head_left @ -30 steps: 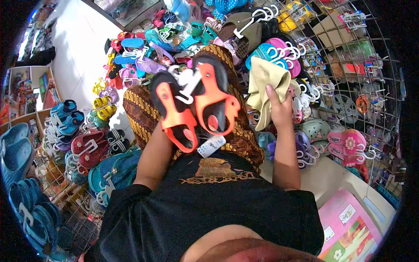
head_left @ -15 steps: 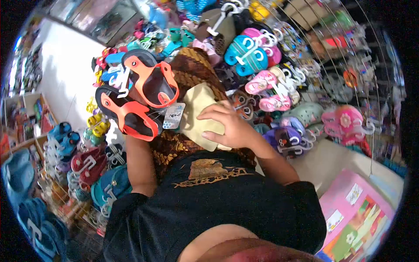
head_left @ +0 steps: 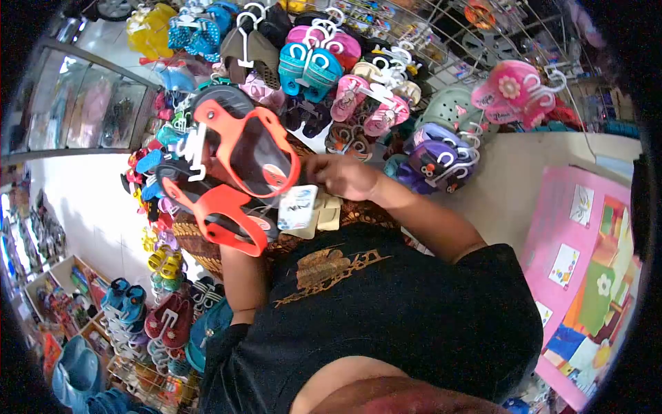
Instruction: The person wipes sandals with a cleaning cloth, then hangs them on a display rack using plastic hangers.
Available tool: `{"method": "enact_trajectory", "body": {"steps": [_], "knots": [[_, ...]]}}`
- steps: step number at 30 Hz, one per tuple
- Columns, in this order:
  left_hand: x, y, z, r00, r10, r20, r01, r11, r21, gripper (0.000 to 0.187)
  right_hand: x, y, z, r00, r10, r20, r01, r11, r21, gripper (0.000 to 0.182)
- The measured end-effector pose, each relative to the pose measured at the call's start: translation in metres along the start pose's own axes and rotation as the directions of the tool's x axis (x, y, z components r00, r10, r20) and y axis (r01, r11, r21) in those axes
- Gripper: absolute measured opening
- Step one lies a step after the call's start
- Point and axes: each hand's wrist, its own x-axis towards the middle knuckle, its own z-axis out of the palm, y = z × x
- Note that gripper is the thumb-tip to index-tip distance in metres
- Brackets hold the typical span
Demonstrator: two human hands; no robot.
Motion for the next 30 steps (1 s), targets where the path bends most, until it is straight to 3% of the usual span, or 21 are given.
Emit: {"method": "enact_trajectory", "body": {"steps": [1,4,7,8,10,12,14,15,16,17,19,21,22,23,25,26,29,30], "knots": [[0.001,-0.006,0.0,1.0,-0.022,0.009,0.022,1.0,-0.01,0.061,-0.004,-0.009,0.008,0.995,0.057,-0.082,-0.017,0.908,0.419,0.034],[0.003,-0.018,0.002,0.997,-0.076,0.015,0.077,0.997,-0.026,0.062,-0.008,-0.004,0.025,0.967,0.093,-0.237,-0.042,0.977,0.211,0.045],[0.002,-0.025,0.002,0.994,-0.105,0.02,0.105,0.993,-0.044,0.062,-0.015,0.003,0.027,0.994,0.024,-0.111,-0.048,0.975,-0.219,0.072],[0.002,-0.026,0.003,0.993,-0.114,0.024,0.115,0.992,-0.048,0.062,-0.015,0.004,0.026,0.992,0.065,-0.111,-0.089,0.968,-0.234,0.073],[0.0,-0.027,0.005,0.99,-0.139,0.036,0.141,0.989,-0.051,0.062,-0.012,0.012,0.024,0.992,-0.077,-0.098,0.022,0.88,-0.475,0.071],[0.002,-0.032,0.006,0.986,-0.157,0.048,0.16,0.985,-0.06,0.062,-0.004,0.03,0.019,0.931,-0.327,-0.16,0.109,0.669,-0.735,0.069],[0.004,-0.035,0.009,0.983,-0.174,0.067,0.178,0.981,-0.072,0.063,0.004,0.056,-0.004,0.878,-0.345,-0.331,0.15,0.856,-0.494,0.055],[0.006,-0.036,0.009,0.981,-0.178,0.078,0.184,0.98,-0.08,0.063,-0.002,0.053,-0.027,0.933,-0.082,-0.349,0.047,0.993,-0.108,0.046],[0.006,-0.036,0.011,0.979,-0.186,0.087,0.193,0.978,-0.079,0.063,-0.004,0.04,-0.029,0.952,0.169,-0.257,-0.09,0.952,0.291,0.038],[0.007,-0.036,0.011,0.976,-0.195,0.093,0.203,0.976,-0.082,0.063,-0.006,0.015,-0.015,0.914,0.26,-0.31,-0.172,0.943,0.284,0.04],[0.009,-0.038,0.012,0.971,-0.213,0.107,0.222,0.971,-0.087,0.063,-0.006,0.026,-0.044,0.955,0.072,-0.289,-0.018,0.983,0.184,0.032],[0.01,-0.038,0.014,0.966,-0.23,0.117,0.24,0.967,-0.08,0.063,-0.017,-0.012,-0.026,0.892,0.068,-0.448,-0.141,0.981,-0.131,0.032],[0.011,-0.039,0.014,0.963,-0.237,0.124,0.249,0.965,-0.086,0.063,-0.023,-0.023,-0.023,0.908,0.018,-0.419,-0.137,0.956,-0.258,0.036],[0.014,-0.042,0.014,0.96,-0.246,0.131,0.259,0.962,-0.089,0.063,-0.028,-0.022,-0.034,0.906,-0.165,-0.39,-0.023,0.901,-0.434,0.025],[0.016,-0.046,0.014,0.95,-0.277,0.144,0.292,0.952,-0.093,0.064,-0.037,-0.055,-0.015,0.811,-0.022,-0.584,-0.231,0.906,-0.355,0.022],[0.015,-0.047,0.015,0.948,-0.284,0.144,0.298,0.95,-0.089,0.064,-0.039,-0.055,-0.016,0.761,-0.082,-0.644,-0.212,0.906,-0.366,0.021],[0.019,-0.049,0.016,0.942,-0.298,0.155,0.313,0.946,-0.088,0.064,-0.038,-0.052,-0.008,0.587,-0.522,-0.618,-0.121,0.698,-0.705,0.02],[0.019,-0.05,0.016,0.941,-0.298,0.158,0.315,0.945,-0.091,0.064,-0.032,-0.05,-0.003,0.486,-0.763,-0.426,0.052,0.512,-0.857,0.018]]}}
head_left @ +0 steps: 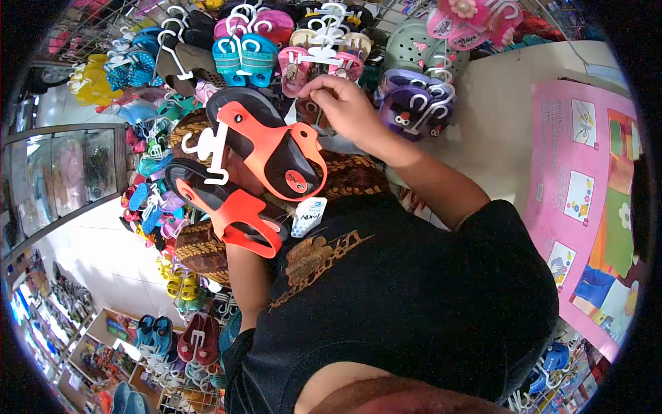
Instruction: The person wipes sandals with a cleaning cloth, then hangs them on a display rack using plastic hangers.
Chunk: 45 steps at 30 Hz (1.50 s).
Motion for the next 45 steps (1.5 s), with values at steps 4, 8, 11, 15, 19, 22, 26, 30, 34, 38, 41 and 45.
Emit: {"method": "enact_trajectory", "body": {"steps": [4,8,11,15,19,22,26,30,34,38,41,45], "knots": [[0.006,-0.003,0.002,1.0,-0.009,0.016,0.009,1.0,-0.008,0.065,-0.012,-0.035,0.007,0.989,-0.14,0.05,0.143,0.988,-0.062,0.015],[0.011,-0.007,0.002,0.999,-0.007,0.037,0.008,0.999,-0.033,0.065,-0.019,-0.039,0.02,0.92,-0.284,0.27,0.331,0.932,-0.149,0.019],[0.014,-0.007,0.004,0.999,0.012,0.049,-0.01,0.998,-0.055,0.065,-0.021,-0.032,0.026,0.935,-0.2,0.292,0.233,0.969,-0.081,0.019],[0.022,-0.01,0.004,0.996,0.038,0.081,-0.029,0.994,-0.108,0.066,-0.008,-0.035,0.02,0.898,-0.234,0.372,0.288,0.953,-0.098,0.017],[0.023,-0.016,0.009,0.993,0.04,0.111,-0.025,0.99,-0.137,0.066,-0.001,-0.04,0.018,0.904,-0.18,0.388,0.258,0.953,-0.158,0.016],[0.026,-0.018,0.01,0.991,0.034,0.132,-0.011,0.986,-0.166,0.066,0.008,-0.04,0.019,0.875,-0.197,0.442,0.28,0.951,-0.131,0.015],[0.024,-0.017,0.011,0.987,0.047,0.151,-0.016,0.979,-0.205,0.067,0.023,-0.043,0.018,0.791,-0.229,0.568,0.379,0.911,-0.16,0.013],[0.021,-0.012,0.013,0.988,0.063,0.141,-0.034,0.98,-0.194,0.058,0.047,-0.065,0.033,0.799,-0.268,0.538,0.41,0.898,-0.162,0.009],[0.024,-0.011,0.013,0.99,0.055,0.132,-0.03,0.982,-0.184,0.049,0.08,-0.084,0.062,0.686,-0.45,0.572,0.633,0.756,-0.164,0.015],[0.027,-0.01,0.0,0.993,0.055,0.104,-0.033,0.978,-0.204,0.041,0.107,-0.079,0.102,0.545,-0.4,0.737,0.732,0.656,-0.185,0.035],[0.022,-0.018,-0.014,0.998,0.065,-0.01,-0.066,0.987,-0.149,0.035,0.111,-0.083,0.123,0.505,-0.299,0.81,0.719,0.665,-0.203,0.045],[0.03,-0.018,-0.018,0.997,0.075,0.035,-0.07,0.988,-0.135,0.043,0.128,-0.089,0.132,0.362,-0.018,0.932,0.565,0.8,-0.204,0.036]]}}
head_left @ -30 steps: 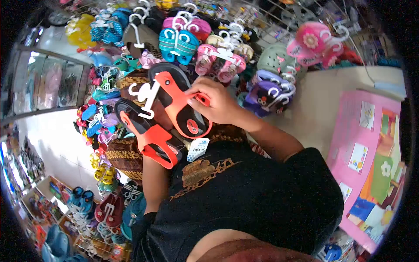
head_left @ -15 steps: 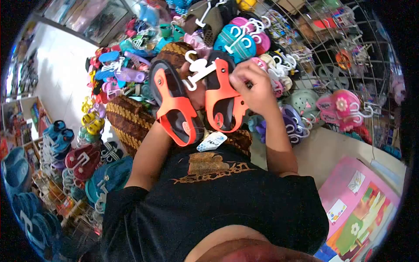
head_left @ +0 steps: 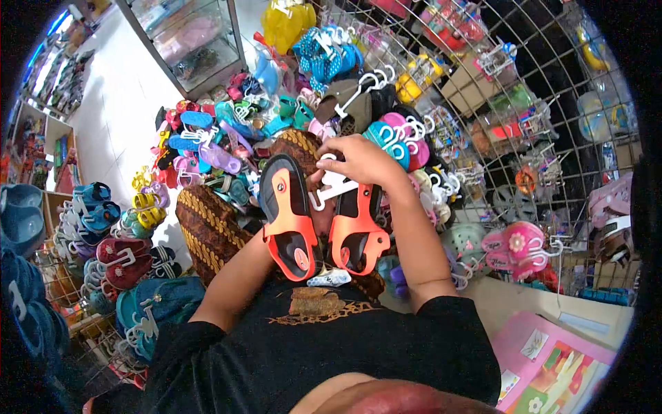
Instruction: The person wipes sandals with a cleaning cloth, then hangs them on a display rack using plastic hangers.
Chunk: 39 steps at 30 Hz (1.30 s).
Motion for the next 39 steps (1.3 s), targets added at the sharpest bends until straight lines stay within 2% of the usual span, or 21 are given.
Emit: {"method": "enact_trajectory", "body": {"steps": [2,3,5,7,10,12,14,15,16,18,19,21,23,27,28,29,31,34,35,36,39], "knots": [[-0.008,-0.002,0.005,1.0,-0.004,0.006,0.004,1.0,0.001,0.05,0.003,0.002,-0.004,0.998,0.046,0.037,-0.048,0.997,0.063,0.029],[-0.012,-0.002,0.007,1.0,-0.01,0.005,0.01,1.0,0.001,0.054,0.003,0.007,-0.001,0.999,0.034,-0.019,-0.03,0.988,0.149,0.026],[-0.018,0.0,0.005,0.973,-0.187,0.135,0.203,0.973,-0.113,0.058,0.005,0.022,0.008,0.99,0.027,-0.135,0.017,0.949,0.315,0.021],[-0.014,0.002,-0.008,0.874,-0.284,0.395,0.359,0.925,-0.129,0.063,0.007,0.031,0.012,0.952,0.072,-0.298,0.086,0.871,0.484,0.015],[-0.026,-0.003,0.026,0.967,0.07,0.247,-0.082,0.996,0.04,0.066,0.001,0.032,0.011,0.89,0.224,-0.397,0.145,0.687,0.712,0.011],[-0.025,0.004,0.048,0.972,-0.094,0.213,0.105,0.994,-0.041,0.057,-0.004,0.035,0.01,0.892,0.249,-0.378,0.176,0.578,0.797,0.012],[-0.019,0.017,0.054,0.925,-0.352,0.144,0.365,0.928,-0.074,0.048,-0.005,0.038,0.013,0.878,0.26,-0.401,0.22,0.524,0.823,0.011],[-0.016,0.021,0.044,0.903,-0.429,0.004,0.428,0.902,-0.051,0.054,-0.006,0.04,0.014,0.871,0.269,-0.411,0.241,0.494,0.835,0.011],[-0.017,0.03,0.036,0.897,-0.443,0.003,0.443,0.897,-0.006,0.049,-0.007,0.044,0.015,0.873,0.273,-0.404,0.233,0.494,0.837,0.011],[-0.023,0.035,0.009,0.965,-0.25,-0.083,0.25,0.968,-0.009,0.047,-0.008,0.05,0.016,0.875,0.281,-0.394,0.22,0.494,0.841,0.01],[-0.022,0.03,-0.068,0.989,0.111,-0.1,-0.084,0.965,0.247,0.045,-0.009,0.05,0.016,0.875,0.295,-0.384,0.218,0.469,0.856,0.011],[-0.023,0.035,-0.054,0.956,0.226,-0.186,-0.11,0.866,0.488,0.047,-0.01,0.05,0.017,0.875,0.307,-0.373,0.208,0.457,0.865,0.011],[-0.023,0.039,-0.032,0.931,0.295,-0.214,-0.096,0.765,0.637,0.048,-0.011,0.053,0.02,0.875,0.321,-0.362,0.19,0.459,0.868,0.013],[-0.024,0.05,0.025,0.894,0.374,-0.247,-0.063,0.65,0.757,0.051,-0.012,0.051,0.026,0.875,0.35,-0.335,0.163,0.438,0.884,0.013],[-0.025,0.05,0.043,0.886,0.383,-0.261,-0.053,0.643,0.764,0.052,-0.012,0.053,0.027,0.869,0.354,-0.345,0.17,0.44,0.882,0.013],[-0.026,0.05,0.062,0.878,0.332,-0.345,-0.014,0.739,0.674,0.052,-0.012,0.054,0.029,0.864,0.359,-0.353,0.176,0.442,0.88,0.013],[-0.027,0.048,0.107,0.835,0.164,-0.526,0.053,0.926,0.374,0.055,-0.015,0.057,0.032,0.856,0.367,-0.364,0.186,0.44,0.879,0.013],[-0.037,0.057,0.087,0.899,-0.127,-0.419,0.229,0.952,0.203,0.06,-0.018,0.059,0.033,0.85,0.376,-0.369,0.205,0.409,0.889,0.012],[-0.037,0.057,0.077,0.91,-0.065,-0.409,0.2,0.933,0.298,0.053,-0.02,0.056,0.03,0.846,0.382,-0.371,0.201,0.415,0.887,0.012],[-0.04,0.058,0.083,0.882,-0.01,-0.471,0.225,0.888,0.402,0.049,-0.023,0.049,0.027,0.843,0.389,-0.37,0.196,0.419,0.887,0.011],[-0.037,0.07,0.083,0.911,-0.043,-0.41,0.17,0.945,0.28,0.042,-0.024,0.043,0.025,0.841,0.381,-0.384,0.206,0.432,0.878,0.014]]}}
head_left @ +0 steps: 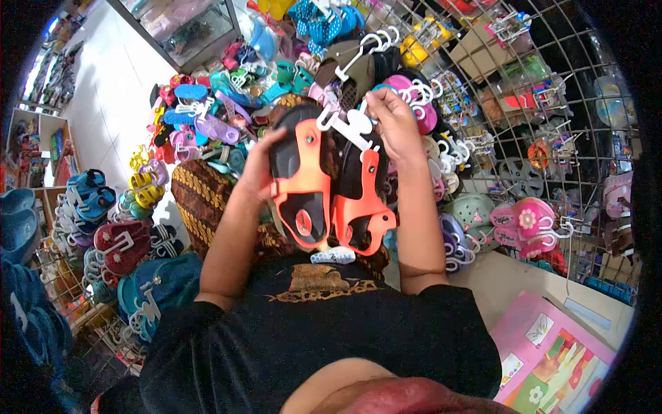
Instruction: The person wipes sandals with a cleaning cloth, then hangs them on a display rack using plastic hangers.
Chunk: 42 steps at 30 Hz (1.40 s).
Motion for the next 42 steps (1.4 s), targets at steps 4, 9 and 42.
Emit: {"method": "enact_trajectory", "body": {"steps": [4,9,42], "knots": [[-0.005,0.01,0.01,0.996,0.065,-0.068,-0.066,0.998,-0.004,0.039,-0.008,-0.012,0.015,0.999,-0.024,0.043,0.029,0.993,-0.112,0.015],[-0.013,0.019,0.012,0.991,0.133,-0.017,-0.133,0.99,-0.034,0.039,-0.012,-0.025,0.028,0.99,-0.065,0.128,0.095,0.965,-0.243,0.016],[0.013,0.013,-0.048,0.889,0.179,0.422,-0.084,0.969,-0.232,0.073,-0.019,-0.077,0.06,0.926,-0.287,0.247,0.363,0.859,-0.362,0.018]]}}
